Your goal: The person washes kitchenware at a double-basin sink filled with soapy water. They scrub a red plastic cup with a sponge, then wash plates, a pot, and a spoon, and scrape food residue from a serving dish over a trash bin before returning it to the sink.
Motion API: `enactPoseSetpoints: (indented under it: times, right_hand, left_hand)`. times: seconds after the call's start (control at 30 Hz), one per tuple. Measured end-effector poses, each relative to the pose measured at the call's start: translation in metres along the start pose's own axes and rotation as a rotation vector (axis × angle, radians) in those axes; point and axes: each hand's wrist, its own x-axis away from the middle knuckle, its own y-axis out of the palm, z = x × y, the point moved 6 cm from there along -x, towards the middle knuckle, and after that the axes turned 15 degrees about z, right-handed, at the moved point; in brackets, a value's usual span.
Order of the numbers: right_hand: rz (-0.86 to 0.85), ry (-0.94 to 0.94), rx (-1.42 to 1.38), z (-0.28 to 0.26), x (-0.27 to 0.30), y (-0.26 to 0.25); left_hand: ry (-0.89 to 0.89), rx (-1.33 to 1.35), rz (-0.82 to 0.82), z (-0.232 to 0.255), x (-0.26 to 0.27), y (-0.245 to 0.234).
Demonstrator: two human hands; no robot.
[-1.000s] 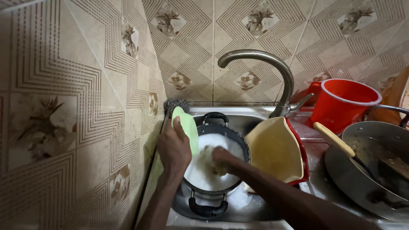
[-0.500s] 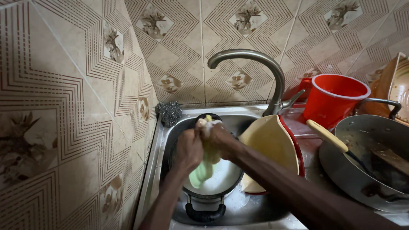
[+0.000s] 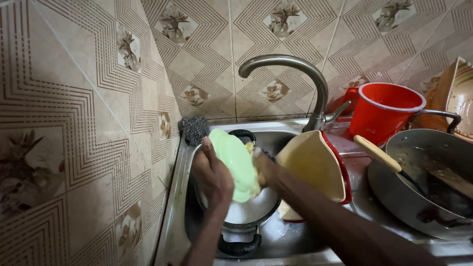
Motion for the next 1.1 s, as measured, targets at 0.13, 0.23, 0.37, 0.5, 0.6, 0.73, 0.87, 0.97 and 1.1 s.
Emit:
enactPoseSetpoints:
  times: [0.13, 0.23, 0.37, 0.5, 0.6, 0.73, 0.87, 0.97, 1.1]
  right_hand:
    - [0.069, 0.058, 0.028, 0.011, 0.006, -0.010]
    - [0.037, -0.006, 0.071, -0.015, -0.006, -0.010]
    - [-0.038, -0.084, 0.055, -0.038, -0.011, -0.003]
    - [0.096, 0.060, -0.104, -0.007, 0.017, -0.002]
    - [0.176, 0.222, -0.245, 0.022, 0.042, 0.016]
    - [0.112, 0.344, -0.416, 0.024, 0.055, 0.035]
    - [0.059, 0.351, -0.444, 0.007, 0.055, 0.040]
    - [0.153, 0.234, -0.295, 0.000, 0.042, 0.043]
    - [0.344, -0.427, 0.393, -0.026, 0.018, 0.036]
  left_hand:
    - [0.012, -0.011, -0.016, -0.016, -0.010, 0.002]
    - [-0.769, -0.081, -0.503, -0.071, -0.023, 0.010]
    - [-0.601, -0.175, -0.442, -0.069, -0.038, 0.013]
    - [-0.203, -0.325, -0.277, -0.029, -0.038, 0.017]
    - [-0.020, -0.231, -0.066, 0.002, -0.013, 0.011]
    - [0.417, 0.113, 0.213, 0.029, 0.030, -0.002]
    - [0.188, -0.101, 0.073, -0.023, 0.019, 0.018]
    - [0.109, -0.289, -0.184, -0.061, -0.004, 0.055]
    - [0.045, -0.322, -0.486, -0.086, -0.011, 0.070]
